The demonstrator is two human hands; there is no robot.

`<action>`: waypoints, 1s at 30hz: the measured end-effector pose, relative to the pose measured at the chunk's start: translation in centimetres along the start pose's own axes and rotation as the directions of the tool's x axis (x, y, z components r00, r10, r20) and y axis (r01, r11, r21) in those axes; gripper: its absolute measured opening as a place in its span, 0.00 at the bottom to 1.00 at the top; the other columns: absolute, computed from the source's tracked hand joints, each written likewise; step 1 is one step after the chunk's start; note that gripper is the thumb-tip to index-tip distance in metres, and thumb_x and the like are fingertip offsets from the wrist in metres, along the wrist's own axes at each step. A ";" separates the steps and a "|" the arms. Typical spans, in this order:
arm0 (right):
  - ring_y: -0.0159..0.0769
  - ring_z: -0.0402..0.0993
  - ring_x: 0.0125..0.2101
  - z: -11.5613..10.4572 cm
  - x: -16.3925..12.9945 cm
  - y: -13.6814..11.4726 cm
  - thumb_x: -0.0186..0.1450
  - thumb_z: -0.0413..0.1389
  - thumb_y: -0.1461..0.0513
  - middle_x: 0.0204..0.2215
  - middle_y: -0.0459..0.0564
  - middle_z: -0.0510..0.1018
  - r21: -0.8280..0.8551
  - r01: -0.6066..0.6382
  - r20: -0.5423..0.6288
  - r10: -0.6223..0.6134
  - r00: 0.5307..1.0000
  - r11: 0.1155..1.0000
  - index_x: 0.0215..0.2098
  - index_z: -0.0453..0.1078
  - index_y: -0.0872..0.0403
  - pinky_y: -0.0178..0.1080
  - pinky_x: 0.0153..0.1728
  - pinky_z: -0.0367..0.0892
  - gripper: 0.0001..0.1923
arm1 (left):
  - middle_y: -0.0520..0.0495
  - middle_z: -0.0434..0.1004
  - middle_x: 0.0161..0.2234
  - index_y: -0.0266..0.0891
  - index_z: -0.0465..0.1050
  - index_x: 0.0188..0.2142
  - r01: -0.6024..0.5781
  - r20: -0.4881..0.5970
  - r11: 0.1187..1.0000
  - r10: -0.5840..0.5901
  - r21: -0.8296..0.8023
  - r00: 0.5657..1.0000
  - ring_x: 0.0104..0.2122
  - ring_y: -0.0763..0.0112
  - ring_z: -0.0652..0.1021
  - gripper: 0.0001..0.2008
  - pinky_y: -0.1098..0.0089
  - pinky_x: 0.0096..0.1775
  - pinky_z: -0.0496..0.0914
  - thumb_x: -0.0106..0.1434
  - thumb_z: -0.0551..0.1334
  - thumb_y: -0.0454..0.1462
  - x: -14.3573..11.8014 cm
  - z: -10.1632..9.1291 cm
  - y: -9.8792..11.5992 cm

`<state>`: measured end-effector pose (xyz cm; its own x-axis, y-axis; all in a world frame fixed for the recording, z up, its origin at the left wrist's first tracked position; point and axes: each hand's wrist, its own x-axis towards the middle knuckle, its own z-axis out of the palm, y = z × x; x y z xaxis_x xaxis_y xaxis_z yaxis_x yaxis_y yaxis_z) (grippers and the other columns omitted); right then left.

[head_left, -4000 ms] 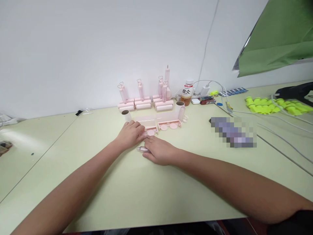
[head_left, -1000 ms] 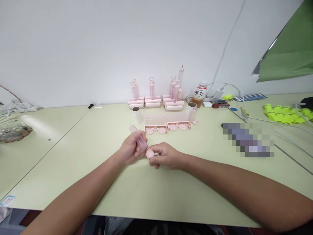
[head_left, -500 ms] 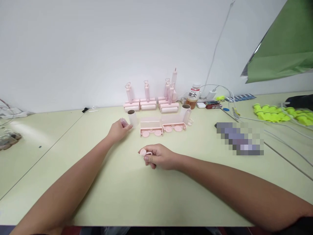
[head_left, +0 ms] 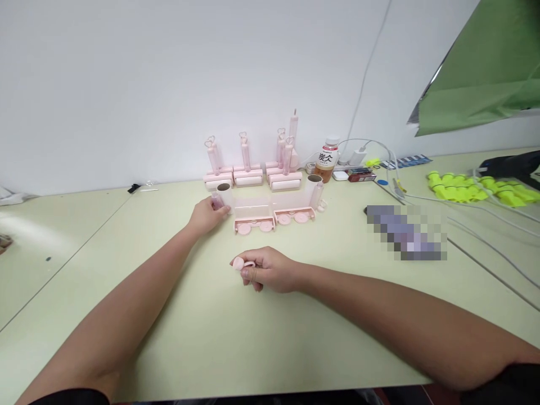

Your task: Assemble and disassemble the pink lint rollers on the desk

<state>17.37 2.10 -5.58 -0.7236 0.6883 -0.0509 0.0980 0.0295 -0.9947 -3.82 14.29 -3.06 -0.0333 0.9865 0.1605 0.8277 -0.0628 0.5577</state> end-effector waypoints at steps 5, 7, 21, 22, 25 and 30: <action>0.24 0.69 0.21 0.0 -0.2 -0.3 0.68 0.51 0.61 0.31 0.45 0.74 -0.015 0.005 -0.013 -0.005 1.000 1.000 0.45 0.70 0.54 0.32 0.27 0.67 0.10 | 0.50 0.76 0.32 0.41 0.69 0.36 -0.007 0.008 1.000 0.007 0.016 1.000 0.31 0.67 0.75 0.13 0.70 0.31 0.63 0.55 0.65 0.45 -0.9 0.5 0.4; 0.24 0.69 0.21 0.0 -0.2 -0.3 0.68 0.52 0.61 0.31 0.45 0.75 -0.009 0.002 -0.019 -0.002 1.000 1.000 0.44 0.70 0.54 0.32 0.26 0.67 0.09 | 0.51 0.76 0.32 0.41 0.68 0.37 0.013 0.019 1.000 -0.014 0.020 1.000 0.31 0.67 0.75 0.14 0.70 0.31 0.63 0.55 0.65 0.44 -1.3 0.4 0.5; 0.23 0.62 0.15 0.0 0.8 -0.3 0.58 0.61 0.56 0.18 0.39 0.68 0.158 0.028 -0.229 0.009 0.973 0.987 0.26 0.65 0.55 0.29 0.17 0.60 0.13 | 0.51 0.74 0.28 0.44 0.74 0.39 -0.339 0.443 0.926 0.376 -0.164 0.814 0.26 0.69 0.71 0.17 0.70 0.27 0.62 0.63 0.57 0.52 -12.2 -4.0 5.1; 0.23 0.62 0.15 0.0 0.8 -0.3 0.58 0.62 0.55 0.18 0.39 0.68 0.171 0.028 -0.233 0.012 0.973 0.985 0.25 0.65 0.55 0.30 0.17 0.60 0.14 | 0.51 0.74 0.27 0.45 0.74 0.40 -0.324 0.455 0.934 0.357 -0.151 0.816 0.25 0.69 0.70 0.17 0.70 0.27 0.61 0.63 0.57 0.53 -12.3 -4.0 4.9; 0.24 0.64 0.15 -0.2 0.9 -0.3 0.57 0.61 0.55 0.20 0.41 0.71 0.195 0.011 -0.237 0.036 0.971 0.981 0.28 0.68 0.56 0.30 0.17 0.62 0.13 | 0.51 0.74 0.26 0.47 0.76 0.37 -0.319 0.468 0.940 0.337 -0.121 0.817 0.25 0.69 0.71 0.15 0.69 0.28 0.63 0.64 0.57 0.51 -11.6 -4.0 3.4; 0.24 0.66 0.16 -0.1 0.9 -0.5 0.57 0.61 0.60 0.21 0.42 0.73 0.231 -0.027 -0.250 0.087 0.964 0.972 0.35 0.71 0.57 0.31 0.18 0.64 0.10 | 0.47 0.75 0.36 0.44 0.78 0.29 -0.208 0.242 0.976 0.217 -0.061 0.946 0.31 0.67 0.74 0.13 0.69 0.33 0.67 0.57 0.62 0.49 -8.3 -3.5 -0.2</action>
<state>16.70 2.75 -5.11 -0.5187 0.8475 -0.1130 -0.0429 -0.1578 -0.9865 -5.64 5.56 -1.64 0.2833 0.9560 0.0760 0.7806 -0.2759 0.5608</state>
